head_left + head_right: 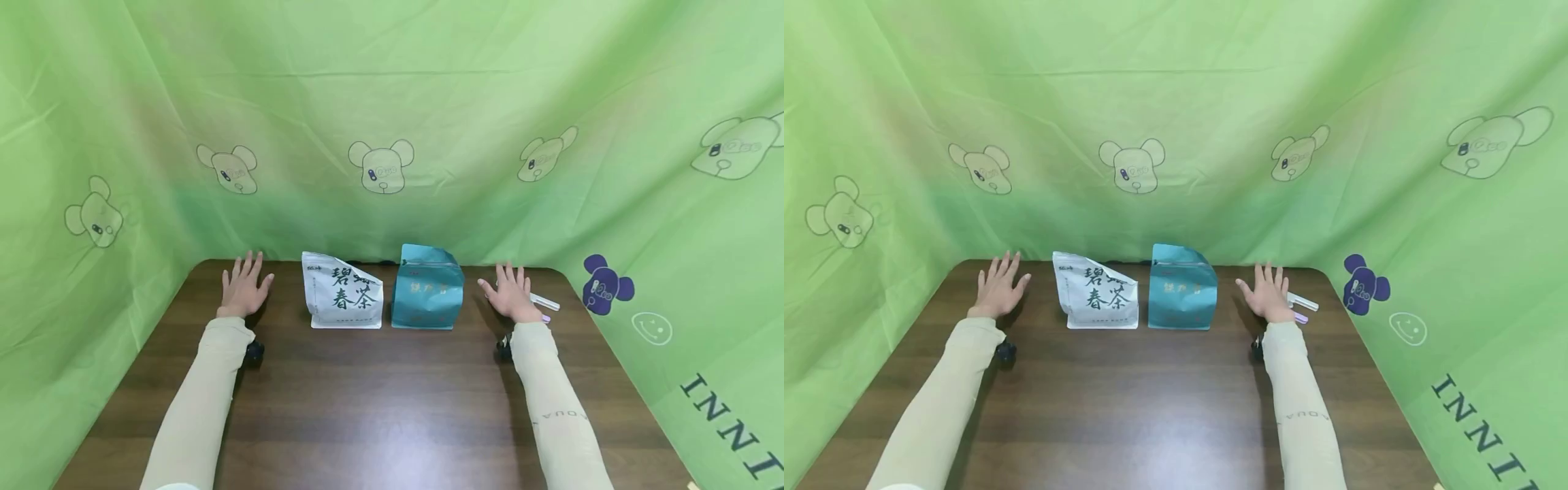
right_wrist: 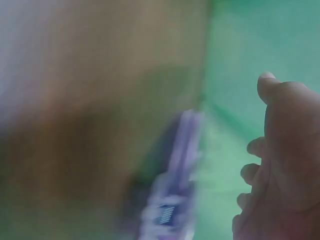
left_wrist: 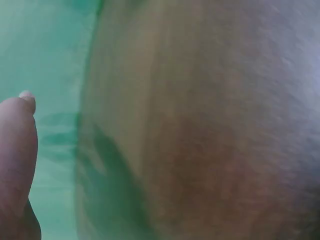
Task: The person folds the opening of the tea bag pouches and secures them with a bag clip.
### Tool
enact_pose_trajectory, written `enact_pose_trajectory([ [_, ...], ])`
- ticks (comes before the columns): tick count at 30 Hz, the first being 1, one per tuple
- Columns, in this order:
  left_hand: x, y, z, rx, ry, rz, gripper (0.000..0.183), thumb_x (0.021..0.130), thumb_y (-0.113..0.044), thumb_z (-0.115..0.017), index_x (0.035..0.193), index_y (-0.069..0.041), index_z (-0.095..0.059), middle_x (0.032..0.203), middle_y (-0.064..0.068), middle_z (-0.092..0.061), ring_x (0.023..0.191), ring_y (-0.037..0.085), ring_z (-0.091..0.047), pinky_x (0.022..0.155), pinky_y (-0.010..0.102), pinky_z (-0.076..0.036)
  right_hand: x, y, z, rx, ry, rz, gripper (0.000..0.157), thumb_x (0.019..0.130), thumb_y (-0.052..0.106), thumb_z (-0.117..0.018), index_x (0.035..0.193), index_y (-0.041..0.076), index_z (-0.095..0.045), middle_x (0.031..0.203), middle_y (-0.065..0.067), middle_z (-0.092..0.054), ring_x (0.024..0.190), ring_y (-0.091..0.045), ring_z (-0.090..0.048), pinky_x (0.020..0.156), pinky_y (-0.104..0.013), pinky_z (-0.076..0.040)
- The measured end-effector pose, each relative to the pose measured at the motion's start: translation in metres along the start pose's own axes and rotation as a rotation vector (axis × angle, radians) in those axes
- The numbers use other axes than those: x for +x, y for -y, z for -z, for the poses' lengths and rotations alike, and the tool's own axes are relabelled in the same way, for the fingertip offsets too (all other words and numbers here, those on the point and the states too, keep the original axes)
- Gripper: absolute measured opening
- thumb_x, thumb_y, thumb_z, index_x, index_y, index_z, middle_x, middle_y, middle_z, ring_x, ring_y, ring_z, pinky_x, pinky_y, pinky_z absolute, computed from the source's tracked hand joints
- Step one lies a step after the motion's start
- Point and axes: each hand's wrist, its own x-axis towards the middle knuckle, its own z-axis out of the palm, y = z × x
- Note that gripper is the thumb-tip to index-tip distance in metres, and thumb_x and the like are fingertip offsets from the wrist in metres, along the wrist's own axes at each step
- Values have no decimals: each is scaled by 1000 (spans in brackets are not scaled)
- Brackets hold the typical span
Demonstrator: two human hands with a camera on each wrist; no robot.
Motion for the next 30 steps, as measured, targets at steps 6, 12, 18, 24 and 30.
enact_pose_trajectory([
  [6, 5, -15, 26, -148, 50, -38, 61, 111, -37, -33, 155, 5, -32, 160, 31, -28, 149, 52, -21, 118, 67, -18, 1, 34, 33, 153, -91, 106, 81, 108, 51, -31, 159, -7, -11, 164, -35, 0, 148, -60, 8, 117, -70, 5],
  [12, 6, -43, 54, -297, 20, -98, 51, 109, -27, -44, 147, 7, -47, 149, 29, -48, 136, 47, -47, 110, 59, -39, -6, 98, 68, 292, -265, 313, 70, 108, 45, -41, 157, -3, -27, 167, -26, -13, 154, -48, -3, 121, -64, -3],
  [18, 4, -85, 76, -307, -110, -196, 42, 106, -23, -52, 138, 4, -59, 141, 26, -57, 134, 44, -52, 111, 57, -39, -27, 174, 89, 404, -423, 618, 46, 101, 17, -61, 142, -3, -53, 156, -22, -42, 147, -41, -35, 121, -56, -23],
  [24, -8, -136, 91, -141, -182, -336, 36, 103, -20, -59, 131, 3, -65, 134, 24, -63, 130, 42, -55, 111, 55, -40, -31, 225, 68, 460, -453, 871, 42, 96, 6, -66, 135, -6, -58, 141, -25, -58, 132, -37, -55, 113, -47, -40],
  [30, -15, -167, 82, -30, -252, -487, 32, 96, -14, -70, 123, 1, -70, 126, 20, -69, 122, 37, -61, 108, 51, -44, -35, 253, 34, 461, -322, 868, 49, 97, 6, -66, 142, -7, -51, 139, -25, -57, 119, -38, -61, 98, -48, -53],
])
